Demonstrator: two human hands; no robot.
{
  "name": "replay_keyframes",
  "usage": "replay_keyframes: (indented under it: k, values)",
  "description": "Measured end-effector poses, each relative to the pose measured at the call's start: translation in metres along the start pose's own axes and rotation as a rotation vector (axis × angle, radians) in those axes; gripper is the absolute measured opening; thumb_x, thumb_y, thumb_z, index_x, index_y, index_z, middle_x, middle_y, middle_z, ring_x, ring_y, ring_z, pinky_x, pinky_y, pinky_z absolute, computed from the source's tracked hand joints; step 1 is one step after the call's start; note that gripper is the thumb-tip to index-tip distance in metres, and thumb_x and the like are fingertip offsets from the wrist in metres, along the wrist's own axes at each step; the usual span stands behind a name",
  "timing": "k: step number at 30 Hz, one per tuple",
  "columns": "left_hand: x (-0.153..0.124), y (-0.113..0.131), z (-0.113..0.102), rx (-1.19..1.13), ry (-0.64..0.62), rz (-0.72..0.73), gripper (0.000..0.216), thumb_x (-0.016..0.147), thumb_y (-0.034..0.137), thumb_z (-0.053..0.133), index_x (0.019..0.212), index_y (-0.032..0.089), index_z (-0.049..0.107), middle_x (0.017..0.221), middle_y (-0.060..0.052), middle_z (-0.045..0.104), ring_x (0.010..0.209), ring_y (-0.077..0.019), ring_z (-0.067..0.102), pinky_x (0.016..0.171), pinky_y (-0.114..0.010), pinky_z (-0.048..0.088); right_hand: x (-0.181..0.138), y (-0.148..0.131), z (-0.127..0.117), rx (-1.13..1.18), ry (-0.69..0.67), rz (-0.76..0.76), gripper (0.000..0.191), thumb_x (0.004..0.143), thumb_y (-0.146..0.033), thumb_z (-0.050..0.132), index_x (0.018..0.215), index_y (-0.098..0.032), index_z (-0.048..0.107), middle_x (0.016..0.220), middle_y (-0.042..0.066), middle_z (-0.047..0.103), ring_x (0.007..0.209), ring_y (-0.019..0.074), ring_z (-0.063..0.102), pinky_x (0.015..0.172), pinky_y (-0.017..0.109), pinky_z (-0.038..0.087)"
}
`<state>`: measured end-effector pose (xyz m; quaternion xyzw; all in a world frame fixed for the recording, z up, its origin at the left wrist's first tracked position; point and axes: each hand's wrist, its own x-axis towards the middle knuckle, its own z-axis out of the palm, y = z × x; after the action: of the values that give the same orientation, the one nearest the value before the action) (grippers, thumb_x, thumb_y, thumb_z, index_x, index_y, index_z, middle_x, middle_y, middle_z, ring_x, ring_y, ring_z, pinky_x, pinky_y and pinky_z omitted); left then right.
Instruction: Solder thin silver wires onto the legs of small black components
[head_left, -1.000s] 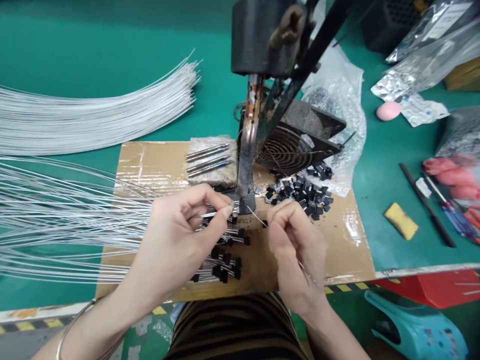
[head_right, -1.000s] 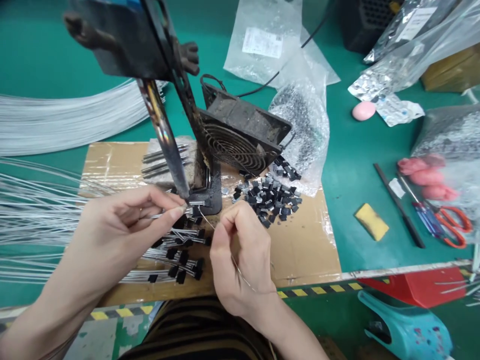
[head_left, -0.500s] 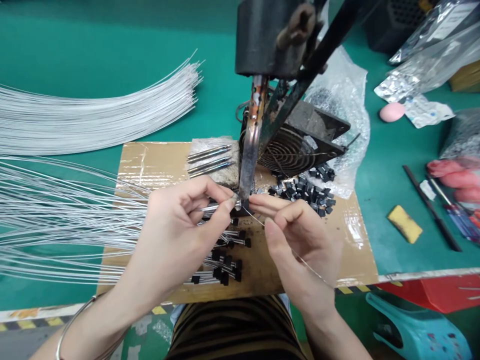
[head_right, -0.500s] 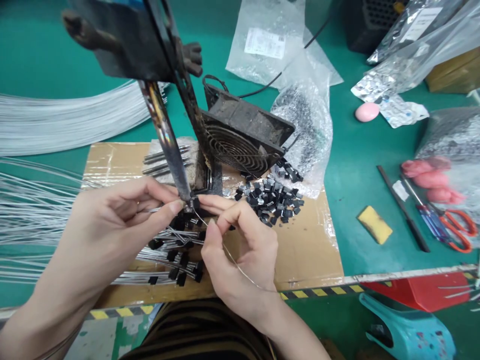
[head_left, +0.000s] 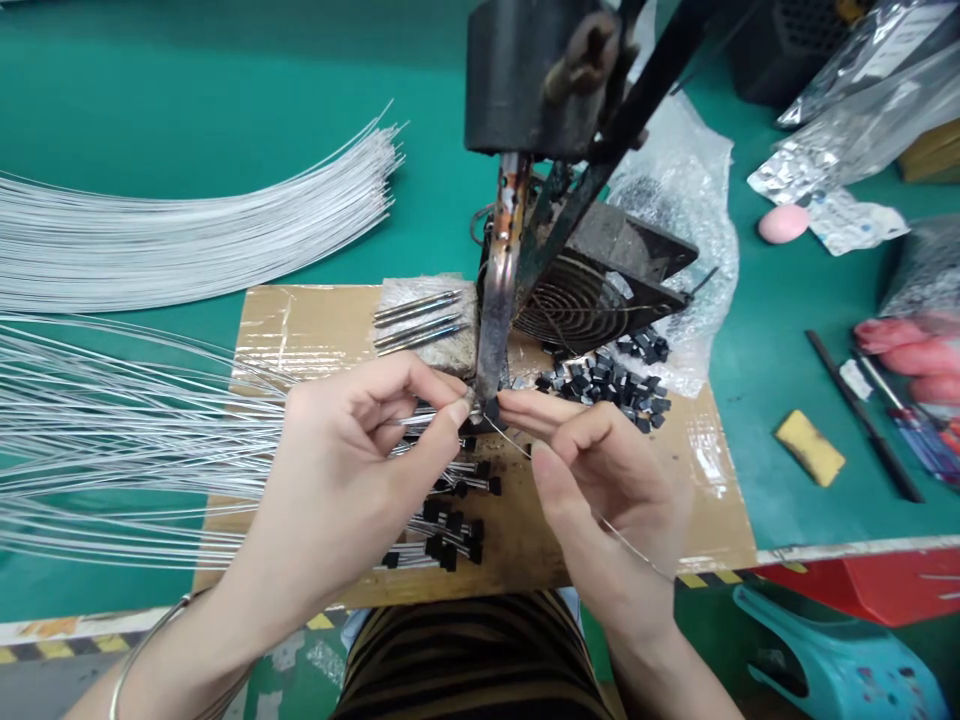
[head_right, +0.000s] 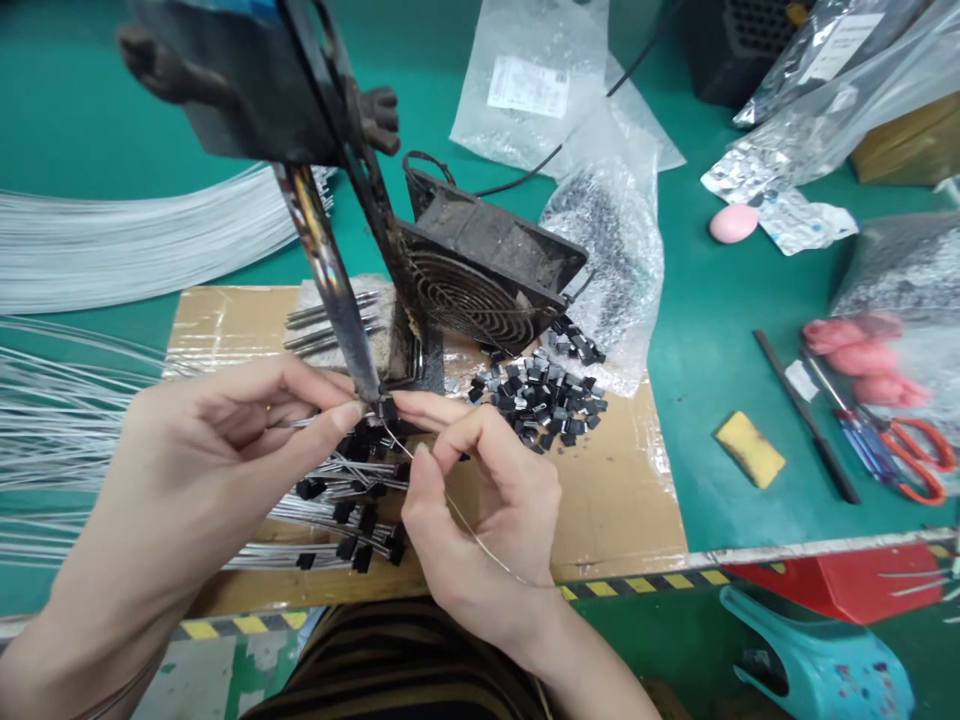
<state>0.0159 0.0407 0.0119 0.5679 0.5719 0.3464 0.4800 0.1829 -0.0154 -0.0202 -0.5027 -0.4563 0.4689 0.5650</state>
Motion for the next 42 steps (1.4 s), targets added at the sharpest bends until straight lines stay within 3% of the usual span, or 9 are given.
replay_keyframes:
  k: [19,37,42]
  values:
    - [-0.0019,-0.0037,0.0004,-0.009,0.005,0.023,0.010,0.084,0.014,0.073,0.076,0.020,0.073,0.083,0.002,0.077,0.067,-0.0093,0.064,0.057,-0.018,0.048,-0.0001,0.0005,0.0017,0.009,0.015,0.002,0.021,0.098,-0.006,0.065,0.087,-0.024,0.064,0.125,0.000,0.079,0.118,0.0172,0.076,0.110,0.032,0.058]
    - [-0.0031,-0.0019,0.0014,0.021,-0.001,0.032,0.011,0.085,0.015,0.072,0.076,0.019,0.072,0.085,0.000,0.079,0.065,-0.0105,0.065,0.053,-0.021,0.046,-0.0032,0.0022,0.0026,-0.039,0.029,-0.004,0.018,0.099,-0.010,0.066,0.088,-0.024,0.063,0.125,0.004,0.080,0.118,0.0224,0.076,0.111,0.042,0.057]
    - [-0.0030,0.0006,0.0015,0.005,0.000,0.028,0.012,0.085,0.013,0.073,0.076,0.019,0.071,0.084,0.000,0.078,0.067,-0.0100,0.065,0.060,-0.020,0.050,-0.0032,0.0001,0.0026,-0.054,0.028,0.008,0.019,0.098,-0.010,0.067,0.087,-0.024,0.062,0.124,0.005,0.080,0.118,0.0232,0.076,0.110,0.044,0.058]
